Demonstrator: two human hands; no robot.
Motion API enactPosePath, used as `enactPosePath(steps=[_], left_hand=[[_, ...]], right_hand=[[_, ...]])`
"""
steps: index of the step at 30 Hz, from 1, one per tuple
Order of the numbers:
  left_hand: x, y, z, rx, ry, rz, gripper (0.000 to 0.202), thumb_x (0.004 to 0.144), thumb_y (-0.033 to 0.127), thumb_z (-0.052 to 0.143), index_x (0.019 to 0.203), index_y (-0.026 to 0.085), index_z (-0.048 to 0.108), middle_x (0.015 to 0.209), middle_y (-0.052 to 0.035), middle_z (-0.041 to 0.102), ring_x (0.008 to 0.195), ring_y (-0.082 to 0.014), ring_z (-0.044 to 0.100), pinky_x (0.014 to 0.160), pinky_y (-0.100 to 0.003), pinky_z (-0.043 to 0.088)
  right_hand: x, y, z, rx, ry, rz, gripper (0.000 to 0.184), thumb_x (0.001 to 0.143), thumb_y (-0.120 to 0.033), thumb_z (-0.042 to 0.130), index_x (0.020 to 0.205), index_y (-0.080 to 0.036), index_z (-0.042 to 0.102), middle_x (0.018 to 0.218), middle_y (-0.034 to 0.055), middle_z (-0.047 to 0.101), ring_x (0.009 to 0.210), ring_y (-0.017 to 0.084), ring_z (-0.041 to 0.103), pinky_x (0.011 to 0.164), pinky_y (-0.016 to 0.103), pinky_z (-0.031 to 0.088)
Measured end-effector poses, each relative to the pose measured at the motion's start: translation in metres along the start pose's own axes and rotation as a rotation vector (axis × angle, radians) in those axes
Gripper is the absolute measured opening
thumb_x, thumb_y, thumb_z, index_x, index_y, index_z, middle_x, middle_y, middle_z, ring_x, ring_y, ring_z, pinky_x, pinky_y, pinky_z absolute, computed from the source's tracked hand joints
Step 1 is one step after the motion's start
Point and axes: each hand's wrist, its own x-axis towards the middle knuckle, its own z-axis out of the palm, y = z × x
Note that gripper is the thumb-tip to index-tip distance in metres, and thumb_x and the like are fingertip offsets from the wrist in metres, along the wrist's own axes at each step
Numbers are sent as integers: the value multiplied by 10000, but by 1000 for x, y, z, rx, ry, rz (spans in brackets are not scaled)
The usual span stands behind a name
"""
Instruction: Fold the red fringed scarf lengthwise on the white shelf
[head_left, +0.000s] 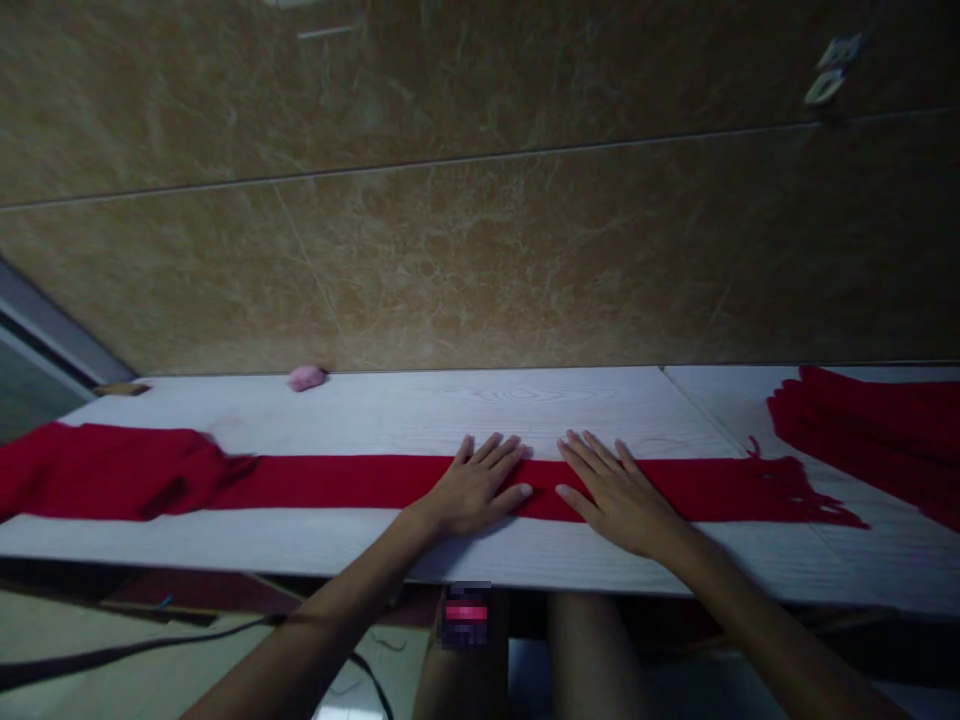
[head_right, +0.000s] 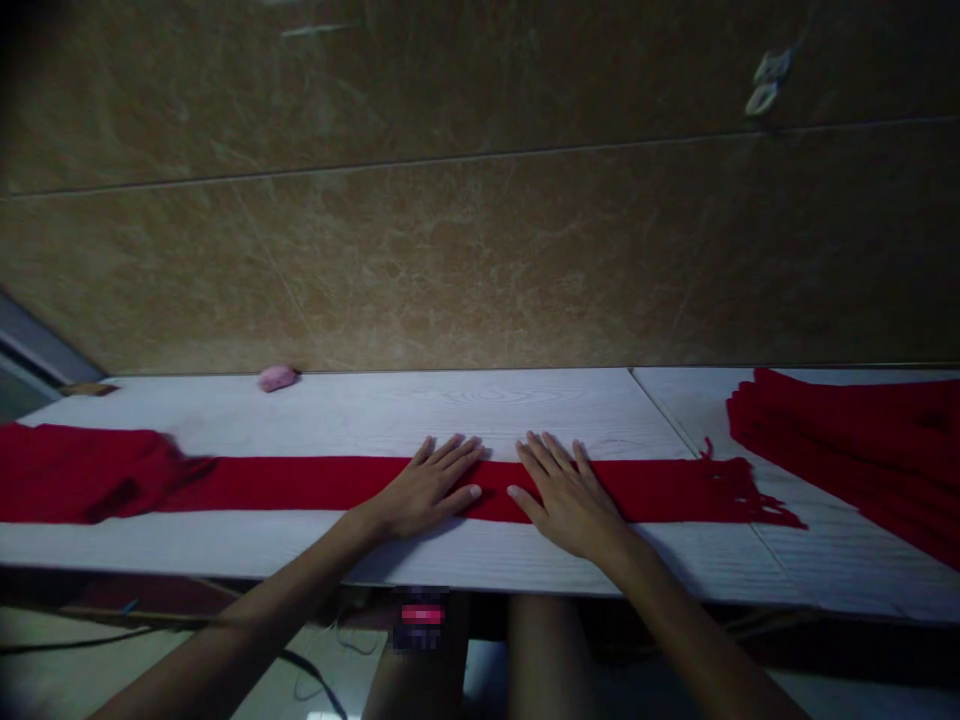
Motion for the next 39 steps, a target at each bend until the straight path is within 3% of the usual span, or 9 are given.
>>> enactPosePath(steps=[5, 9, 13, 18, 21, 26, 31, 35, 39], left_hand=[[-51, -71, -17, 93, 92, -268, 626, 1087, 565, 231, 1633, 275, 331, 1727, -70, 237, 1618, -320, 113, 1288, -644, 106], [-80, -94, -20, 176, 142, -229, 607, 1072, 550, 292, 1579, 245, 427, 1689, -105, 351, 1579, -358, 261, 1256, -660, 208], [-82, -87, -28, 182, 218, -128, 556, 1021, 578, 397, 1395, 219, 599, 1432, -148, 620, 1304, -328, 570, 1108, -542, 420], [-64, -78, -46, 113, 198, -223, 569, 961, 663, 374, 1083, 196, 677, 1085, -120, 731, 1012, -308, 662, 952, -474, 437], [-58, -77, -53, 82, 128, -262, 590, 925, 731, 397, 849, 201, 646, 831, -79, 705, 797, -261, 643, 812, -375, 424], [-56, -85, -69, -148, -12, -327, 656, 769, 851, 527, 724, 203, 616, 613, 6, 538, 589, -173, 473, 573, -280, 286], [-45, -88, -101, -262, -197, -371, 670, 646, 859, 637, 560, 205, 524, 523, 26, 427, 536, -129, 339, 527, -266, 216], [-28, -63, -126, -430, -136, -352, 665, 650, 833, 667, 538, 205, 480, 496, 24, 434, 520, -117, 327, 517, -250, 272], [3, -15, -142, -587, -135, -295, 625, 697, 785, 702, 584, 188, 556, 540, 8, 538, 511, -114, 408, 499, -226, 338]], right_hand=[[2, -1, 0, -25, -35, 13, 679, 1071, -591, 340, 1594, -167, 424, 1639, 141, 383, 1545, 347, 327, 1234, 676, 274], [4, -6, -6, 3, -73, 50, 669, 1066, -584, 363, 1596, -181, 425, 1652, 135, 355, 1554, 343, 308, 1245, 677, 246], [6, -9, -14, 71, -102, 79, 657, 1060, -566, 399, 1591, -181, 431, 1654, 135, 352, 1561, 340, 288, 1248, 688, 223], [3, 20, -31, 174, 41, 133, 578, 1080, -498, 361, 1583, -227, 449, 1642, 129, 390, 1553, 317, 311, 1242, 667, 260], [-10, 59, -40, 118, 130, 211, 548, 1075, -455, 360, 1561, -232, 482, 1635, 136, 405, 1549, 327, 319, 1236, 685, 251], [-51, 119, -50, -46, 38, 367, 553, 1051, -449, 369, 1518, -207, 539, 1606, 159, 446, 1519, 360, 375, 1212, 697, 278], [-83, 140, -56, -109, -57, 467, 596, 1048, -440, 346, 1540, -146, 508, 1609, 167, 438, 1532, 360, 348, 1221, 665, 288], [-87, 138, -57, -96, -46, 487, 606, 1052, -449, 330, 1549, -143, 497, 1620, 158, 422, 1537, 351, 341, 1236, 648, 271], [-87, 136, -58, -82, 6, 473, 573, 1055, -441, 346, 1522, -167, 532, 1603, 155, 449, 1524, 346, 372, 1232, 645, 286]])
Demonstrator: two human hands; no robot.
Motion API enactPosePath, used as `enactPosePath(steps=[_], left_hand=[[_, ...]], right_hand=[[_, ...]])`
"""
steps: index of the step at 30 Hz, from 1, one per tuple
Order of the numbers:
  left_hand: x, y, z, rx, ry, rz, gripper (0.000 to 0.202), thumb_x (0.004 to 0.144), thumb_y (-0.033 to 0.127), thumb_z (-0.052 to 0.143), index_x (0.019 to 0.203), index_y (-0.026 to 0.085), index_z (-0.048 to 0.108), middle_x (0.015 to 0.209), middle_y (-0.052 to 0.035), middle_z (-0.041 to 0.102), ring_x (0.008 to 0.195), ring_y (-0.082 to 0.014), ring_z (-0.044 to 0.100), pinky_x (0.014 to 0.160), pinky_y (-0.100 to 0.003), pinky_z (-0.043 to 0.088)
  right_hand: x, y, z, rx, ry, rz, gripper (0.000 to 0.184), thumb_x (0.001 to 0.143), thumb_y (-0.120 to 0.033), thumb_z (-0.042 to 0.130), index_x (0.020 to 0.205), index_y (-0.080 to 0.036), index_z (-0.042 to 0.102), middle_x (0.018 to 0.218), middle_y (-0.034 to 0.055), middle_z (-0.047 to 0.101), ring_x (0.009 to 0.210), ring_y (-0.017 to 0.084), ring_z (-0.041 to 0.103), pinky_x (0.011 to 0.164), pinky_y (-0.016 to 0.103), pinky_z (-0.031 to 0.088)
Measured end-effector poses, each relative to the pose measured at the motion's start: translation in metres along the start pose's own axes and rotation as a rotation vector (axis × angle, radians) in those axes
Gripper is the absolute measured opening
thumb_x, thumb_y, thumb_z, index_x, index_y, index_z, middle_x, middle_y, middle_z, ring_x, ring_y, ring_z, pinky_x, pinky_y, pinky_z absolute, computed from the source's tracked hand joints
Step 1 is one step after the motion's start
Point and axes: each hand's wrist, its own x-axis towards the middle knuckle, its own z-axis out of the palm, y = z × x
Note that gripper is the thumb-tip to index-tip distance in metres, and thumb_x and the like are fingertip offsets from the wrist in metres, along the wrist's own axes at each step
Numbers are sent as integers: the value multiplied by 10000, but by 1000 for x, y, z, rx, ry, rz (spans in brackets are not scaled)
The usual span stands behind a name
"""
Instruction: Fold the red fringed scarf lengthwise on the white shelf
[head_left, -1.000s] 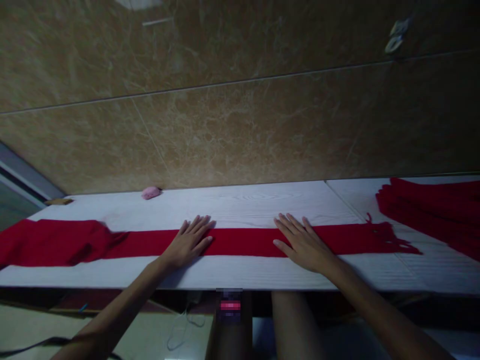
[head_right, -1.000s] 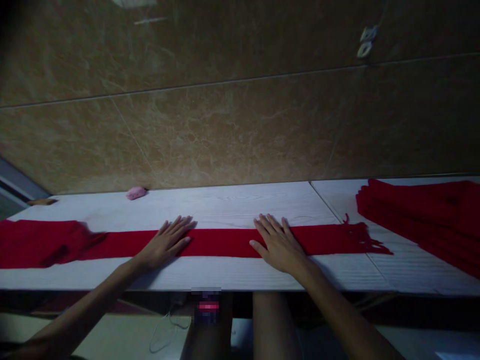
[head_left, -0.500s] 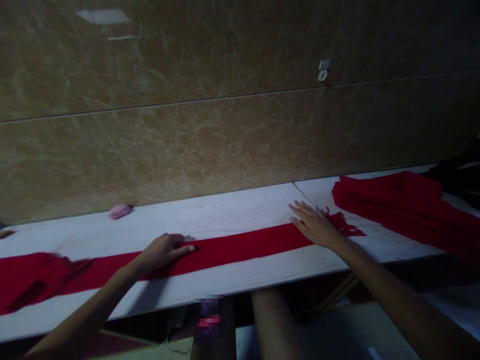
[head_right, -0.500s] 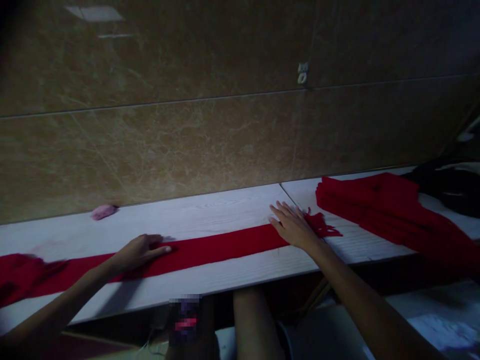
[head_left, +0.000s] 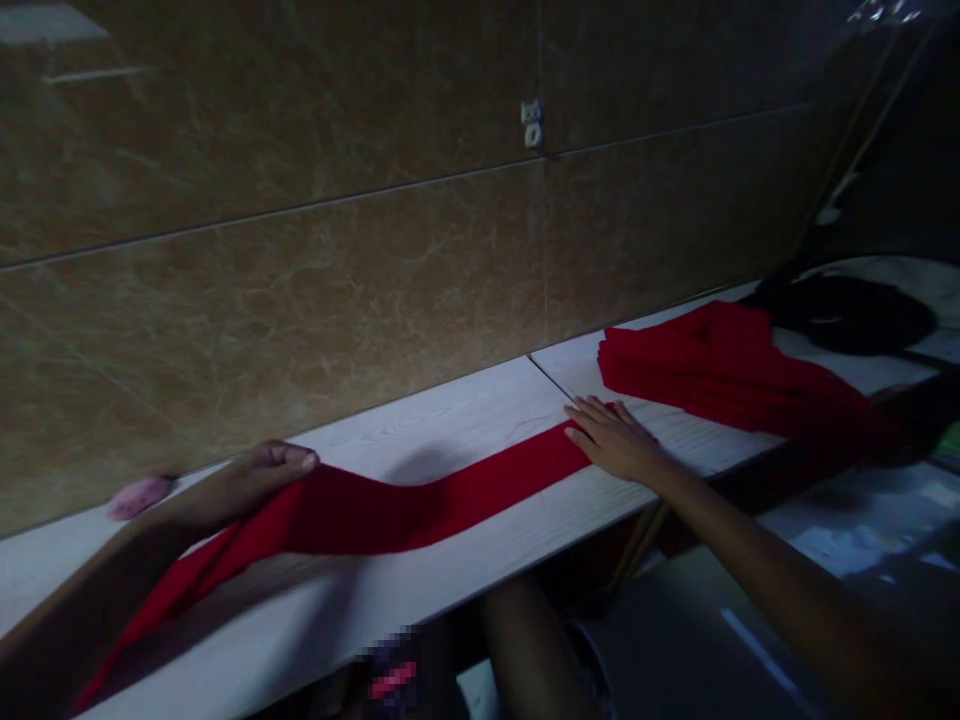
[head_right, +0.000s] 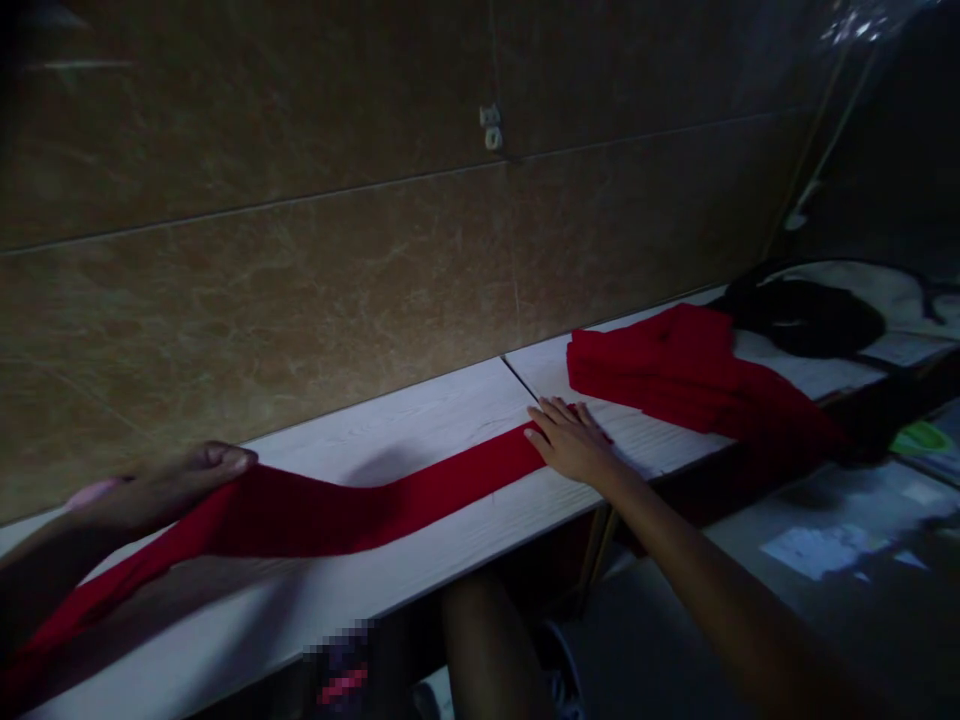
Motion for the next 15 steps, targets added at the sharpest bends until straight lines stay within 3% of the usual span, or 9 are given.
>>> enactPosePath(steps=[4, 9, 15], left_hand=[[37, 60, 35, -59, -61, 126, 667, 716, 810, 700, 571, 185, 522, 498, 18, 489, 462, -92, 370, 437, -201, 292], [96, 124, 95, -14, -186, 242, 704, 688, 843, 717, 573, 185, 493, 485, 42, 432, 442, -64, 314, 409, -187, 234], [146, 180, 162, -81, -390, 267, 666, 676, 808, 773, 624, 187, 539, 512, 42, 485, 427, -64, 369, 402, -194, 264]], right_hand=[[-3, -1, -3, 16, 39, -9, 548, 1062, -431, 360, 1511, -174, 541, 1598, 149, 462, 1512, 334, 396, 1238, 626, 292], [-5, -4, -5, 118, 80, 2, 490, 1073, -384, 365, 1476, -200, 576, 1573, 136, 504, 1508, 316, 407, 1247, 616, 283], [-1, 7, -13, 595, 132, 155, 564, 1106, -463, 241, 1518, -225, 544, 1600, 74, 475, 1529, 261, 374, 1287, 529, 254]])
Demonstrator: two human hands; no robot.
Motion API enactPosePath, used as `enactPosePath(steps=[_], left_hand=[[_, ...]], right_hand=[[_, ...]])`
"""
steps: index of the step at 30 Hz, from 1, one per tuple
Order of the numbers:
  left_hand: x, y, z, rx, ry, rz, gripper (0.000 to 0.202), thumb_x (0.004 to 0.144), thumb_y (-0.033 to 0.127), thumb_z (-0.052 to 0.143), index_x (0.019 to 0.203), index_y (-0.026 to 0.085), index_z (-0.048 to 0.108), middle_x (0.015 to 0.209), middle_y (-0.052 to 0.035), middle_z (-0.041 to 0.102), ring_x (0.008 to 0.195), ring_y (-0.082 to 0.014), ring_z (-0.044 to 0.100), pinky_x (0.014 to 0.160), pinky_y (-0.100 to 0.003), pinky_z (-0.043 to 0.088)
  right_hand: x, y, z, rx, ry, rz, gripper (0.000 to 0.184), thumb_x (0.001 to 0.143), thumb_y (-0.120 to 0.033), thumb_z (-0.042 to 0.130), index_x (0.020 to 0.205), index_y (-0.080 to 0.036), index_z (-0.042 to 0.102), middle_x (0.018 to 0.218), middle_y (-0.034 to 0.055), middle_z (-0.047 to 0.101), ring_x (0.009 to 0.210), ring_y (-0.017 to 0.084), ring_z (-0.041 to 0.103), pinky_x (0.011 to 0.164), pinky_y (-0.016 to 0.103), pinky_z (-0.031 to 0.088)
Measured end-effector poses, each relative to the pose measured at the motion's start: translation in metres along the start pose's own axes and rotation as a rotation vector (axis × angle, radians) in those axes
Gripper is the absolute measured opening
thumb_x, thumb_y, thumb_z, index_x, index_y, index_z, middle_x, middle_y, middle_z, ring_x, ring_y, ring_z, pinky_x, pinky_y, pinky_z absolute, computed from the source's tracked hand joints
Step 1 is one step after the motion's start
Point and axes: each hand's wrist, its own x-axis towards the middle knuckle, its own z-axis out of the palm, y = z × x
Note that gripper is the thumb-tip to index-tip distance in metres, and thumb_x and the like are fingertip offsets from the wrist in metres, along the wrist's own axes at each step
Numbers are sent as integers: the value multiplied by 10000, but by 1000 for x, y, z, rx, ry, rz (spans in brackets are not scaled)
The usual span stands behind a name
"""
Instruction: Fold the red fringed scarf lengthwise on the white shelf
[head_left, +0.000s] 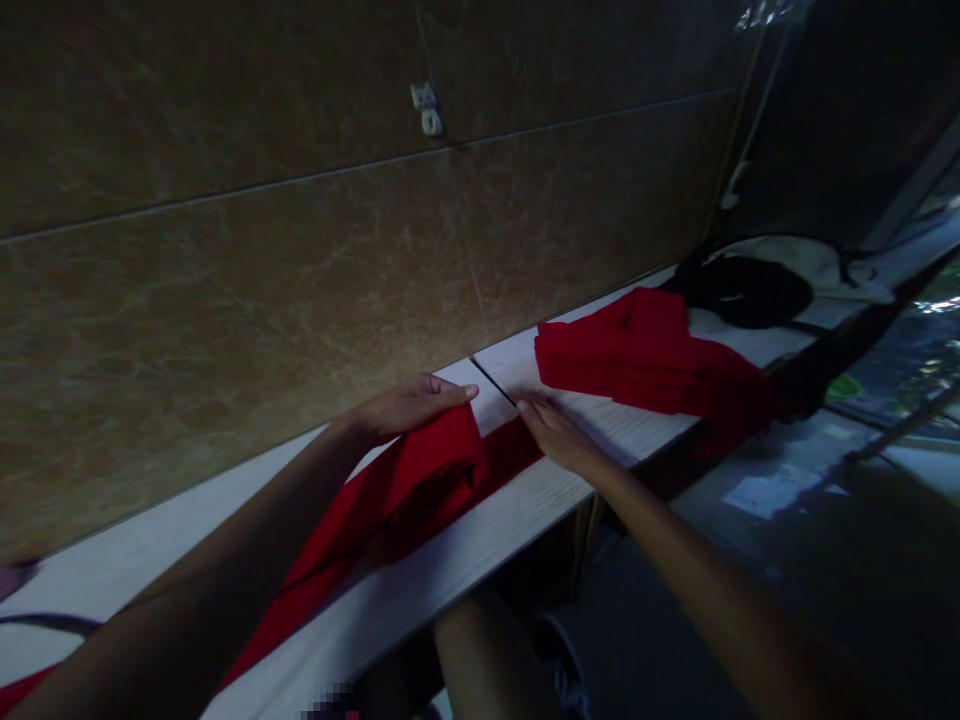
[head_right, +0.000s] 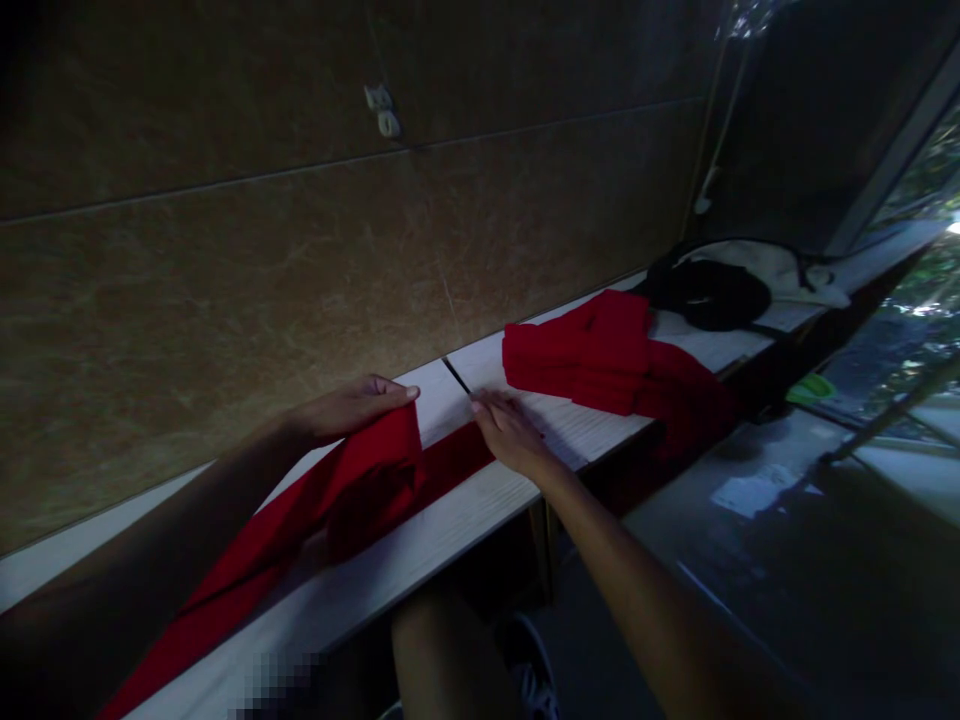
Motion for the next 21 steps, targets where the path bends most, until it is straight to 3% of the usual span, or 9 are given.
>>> enactPosePath(steps=[5, 12, 16, 21], left_hand=[[53, -1, 27, -38, -48, -8, 650, 646, 787, 809, 649, 182, 573, 533, 35, 542, 444, -78, 410, 432, -218, 296], [112, -41, 45, 224, 42, -99, 772, 640, 921, 673, 722, 154, 703, 665, -57, 695, 576, -172, 566, 529, -285, 379], [112, -46, 43, 220, 106, -63, 795, 665, 934, 622, 782, 152, 711, 709, -48, 688, 612, -163, 557, 550, -280, 380], [73, -53, 15, 189, 169, -54, 822, 656, 911, 644, 941, 143, 709, 769, -46, 672, 673, -170, 579, 598, -279, 421]], right_hand=[[3, 7, -15, 364, 96, 65, 624, 1085, -574, 218, 1521, -270, 546, 1581, 9, 500, 1508, 197, 409, 1286, 448, 297], [3, 14, -17, 434, 120, 97, 765, 1047, -694, 165, 1566, -234, 489, 1629, 42, 428, 1555, 213, 320, 1288, 450, 271], [2, 16, -18, 457, 115, 84, 834, 1015, -758, 163, 1565, -224, 493, 1632, 54, 425, 1551, 237, 330, 1276, 455, 303], [-1, 14, -20, 397, 116, 101, 743, 1044, -670, 178, 1525, -234, 539, 1596, 50, 484, 1528, 242, 378, 1270, 459, 319]])
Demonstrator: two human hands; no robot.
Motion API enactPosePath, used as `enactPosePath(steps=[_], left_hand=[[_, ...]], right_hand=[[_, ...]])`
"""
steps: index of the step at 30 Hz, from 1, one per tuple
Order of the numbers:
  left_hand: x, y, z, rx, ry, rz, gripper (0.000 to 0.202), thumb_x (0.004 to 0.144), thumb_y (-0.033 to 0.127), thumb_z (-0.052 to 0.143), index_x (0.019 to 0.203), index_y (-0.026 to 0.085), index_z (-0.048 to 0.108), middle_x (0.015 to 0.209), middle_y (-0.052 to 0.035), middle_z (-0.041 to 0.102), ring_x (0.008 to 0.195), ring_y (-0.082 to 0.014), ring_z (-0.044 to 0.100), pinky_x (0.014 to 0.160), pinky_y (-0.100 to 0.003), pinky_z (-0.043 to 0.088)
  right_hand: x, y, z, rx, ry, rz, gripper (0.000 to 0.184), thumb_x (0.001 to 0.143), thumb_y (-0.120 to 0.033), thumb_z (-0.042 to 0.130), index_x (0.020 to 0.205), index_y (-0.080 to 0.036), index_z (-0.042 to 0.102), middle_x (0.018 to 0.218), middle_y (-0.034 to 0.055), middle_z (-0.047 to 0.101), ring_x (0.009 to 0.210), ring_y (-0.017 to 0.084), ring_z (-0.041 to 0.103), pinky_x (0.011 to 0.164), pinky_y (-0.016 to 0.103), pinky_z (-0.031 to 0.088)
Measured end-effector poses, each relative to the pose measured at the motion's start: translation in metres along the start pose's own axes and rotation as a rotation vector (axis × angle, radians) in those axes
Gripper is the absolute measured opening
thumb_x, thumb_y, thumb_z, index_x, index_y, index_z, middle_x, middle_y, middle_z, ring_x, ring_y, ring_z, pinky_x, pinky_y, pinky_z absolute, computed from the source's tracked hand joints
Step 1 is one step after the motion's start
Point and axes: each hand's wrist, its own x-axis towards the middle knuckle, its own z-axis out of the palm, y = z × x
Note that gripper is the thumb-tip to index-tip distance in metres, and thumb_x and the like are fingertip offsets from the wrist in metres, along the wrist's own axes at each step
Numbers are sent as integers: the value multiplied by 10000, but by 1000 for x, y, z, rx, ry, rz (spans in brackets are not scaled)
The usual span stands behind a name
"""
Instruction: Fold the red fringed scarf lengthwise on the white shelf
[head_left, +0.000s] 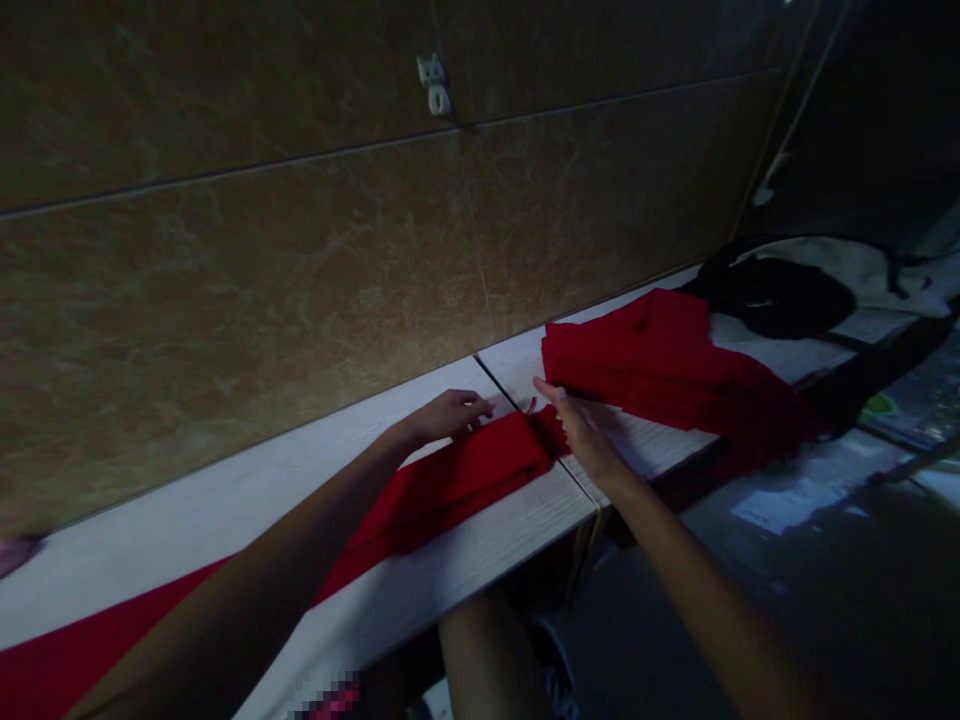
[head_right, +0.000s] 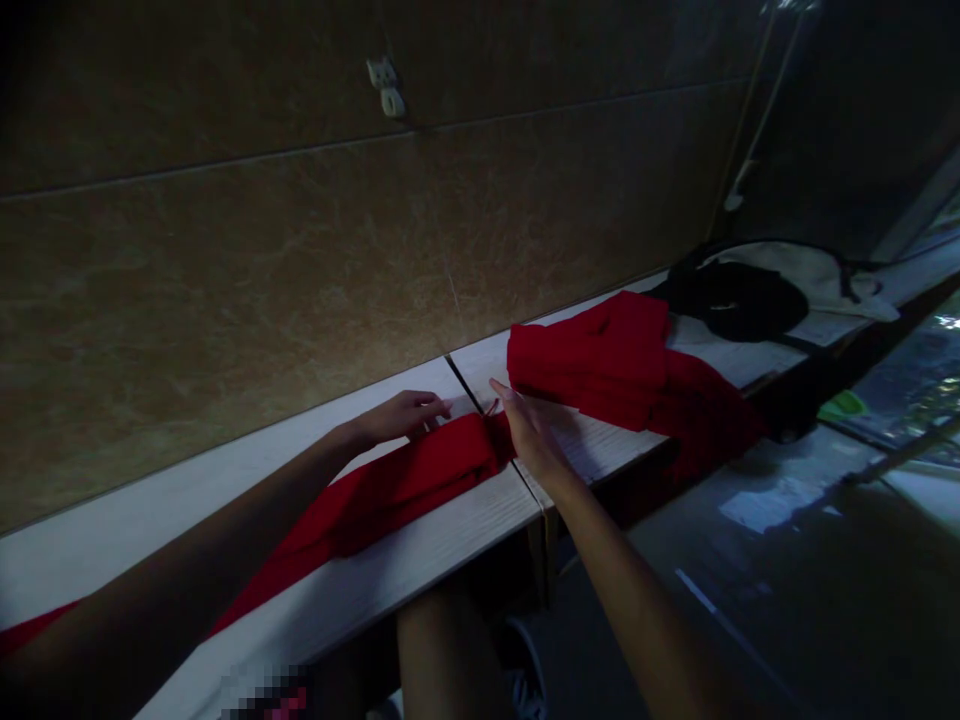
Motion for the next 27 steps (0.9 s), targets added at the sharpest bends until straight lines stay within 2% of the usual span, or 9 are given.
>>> enactPosePath(steps=[6, 8, 10, 13, 16, 19, 22, 24, 27], left_hand=[[-56, -29, -28, 49, -90, 21, 668, 714, 830, 672, 847, 176, 714, 716, -5, 620, 652, -145, 492, 578, -269, 320], [-65, -30, -29, 77, -119, 37, 635, 711, 819, 691, 793, 190, 707, 689, 8, 601, 633, -139, 463, 563, -271, 291], [-70, -26, -30, 69, -135, 46, 631, 708, 824, 700, 733, 194, 664, 631, 27, 549, 596, -126, 418, 543, -269, 271], [-74, -19, -30, -64, -127, 44, 631, 714, 817, 721, 746, 194, 622, 622, 42, 545, 575, -115, 412, 531, -252, 285], [-78, -15, -30, -290, -153, 12, 615, 745, 784, 733, 891, 189, 682, 800, -7, 706, 670, -152, 572, 611, -258, 433], [-82, -16, -29, -412, -186, -9, 588, 768, 726, 763, 1004, 189, 727, 998, -54, 781, 857, -219, 690, 784, -315, 542], [-85, -16, -26, -508, -212, -16, 550, 761, 675, 805, 1022, 195, 747, 1045, -60, 798, 981, -250, 724, 908, -339, 565], [-86, -16, -22, -610, -227, -51, 503, 779, 623, 812, 1029, 191, 749, 1023, -63, 806, 992, -251, 739, 936, -339, 574], [-87, -19, -14, -753, -243, -167, 394, 863, 524, 757, 1039, 171, 746, 975, -74, 812, 924, -234, 762, 900, -325, 600]], right_hand=[[-11, -12, 3, -146, 19, -186, 569, 1008, -572, 413, 1430, -243, 607, 1508, 85, 585, 1441, 256, 499, 1247, 470, 350], [-23, -17, 5, -239, -2, -263, 593, 958, -536, 534, 1466, -232, 564, 1545, 104, 544, 1458, 270, 477, 1252, 480, 341], [-38, -19, 10, -343, -38, -299, 716, 902, -496, 634, 1540, -216, 472, 1619, 122, 447, 1513, 283, 397, 1268, 492, 312], [-58, -19, 22, -460, -51, -259, 907, 849, -424, 701, 1629, -193, 300, 1684, 150, 317, 1577, 296, 262, 1279, 518, 283], [-66, -21, 40, -501, -12, -184, 957, 832, -379, 713, 1641, -184, 240, 1681, 177, 308, 1583, 316, 240, 1275, 551, 275], [-64, -28, 56, -527, 77, -107, 973, 817, -374, 722, 1632, -169, 232, 1649, 209, 356, 1554, 358, 304, 1250, 587, 307], [-59, -36, 66, -591, 166, -71, 981, 792, -312, 697, 1633, -194, 206, 1595, 211, 441, 1486, 400, 410, 1204, 639, 347], [-57, -40, 69, -642, 193, -69, 965, 772, -252, 660, 1629, -207, 218, 1539, 198, 512, 1438, 409, 469, 1181, 646, 373], [-56, -42, 65, -672, 196, -56, 929, 742, -159, 581, 1616, -196, 267, 1471, 166, 587, 1379, 371, 538, 1161, 576, 433]])
